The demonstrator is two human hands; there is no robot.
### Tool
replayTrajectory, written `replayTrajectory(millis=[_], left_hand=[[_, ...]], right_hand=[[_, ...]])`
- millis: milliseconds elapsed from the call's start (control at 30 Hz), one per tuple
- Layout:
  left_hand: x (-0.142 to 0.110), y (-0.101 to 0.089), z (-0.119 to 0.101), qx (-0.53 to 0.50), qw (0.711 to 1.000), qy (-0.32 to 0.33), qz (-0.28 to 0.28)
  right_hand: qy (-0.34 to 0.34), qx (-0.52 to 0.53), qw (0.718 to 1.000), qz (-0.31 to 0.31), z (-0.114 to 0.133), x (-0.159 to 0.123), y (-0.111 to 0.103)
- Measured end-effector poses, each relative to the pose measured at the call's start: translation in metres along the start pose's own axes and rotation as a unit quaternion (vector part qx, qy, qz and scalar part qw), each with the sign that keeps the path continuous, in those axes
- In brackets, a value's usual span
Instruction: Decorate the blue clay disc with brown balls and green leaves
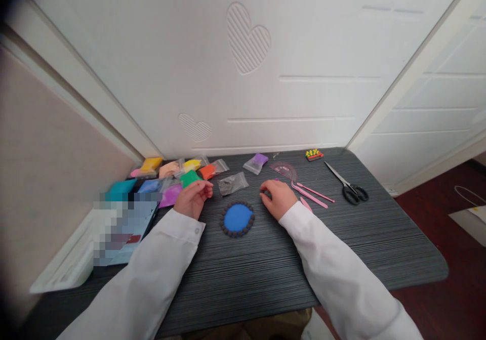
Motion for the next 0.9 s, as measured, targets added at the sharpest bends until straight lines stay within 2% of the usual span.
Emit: replayTrajectory(millis=[167,333,400,600,833,900], left_hand=[[0.000,0.001,0.000,-0.002,1.000,-0.004,0.002],[0.001,0.000,0.002,-0.006,1.000,0.001,0.005],[0.001,-0.001,0.003,-0.005,1.000,0.002,0.008],[0.000,-0.002,0.002,-0.005,1.000,0.005,0.009],[0.000,0.000,0.002,-0.008,1.000,0.002,0.008],[0.001,0.000,0.002,-0.007,1.000,-0.001,0.011]], right_hand=[[-0.017,-0.043,0.998,0.035,-0.003,-0.049,-0.019],[-0.007,-0.169,0.984,0.049,0.012,-0.087,-0.025],[0.009,-0.189,0.981,0.050,0.017,-0.087,-0.023],[0.040,-0.207,0.975,0.067,0.018,-0.064,-0.016],[0.038,-0.211,0.972,0.094,0.020,-0.100,-0.020],[0.047,-0.212,0.972,0.092,0.020,-0.100,-0.019]])
Point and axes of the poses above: each hand's wrist, its own x-axis towards the middle knuckle, its own y-axis out of the palm, z = x × y, the point moved 1 cm from there along x, towards the middle knuckle, and after that the axes turned 5 degrees about -x, right-handed, at the moved point
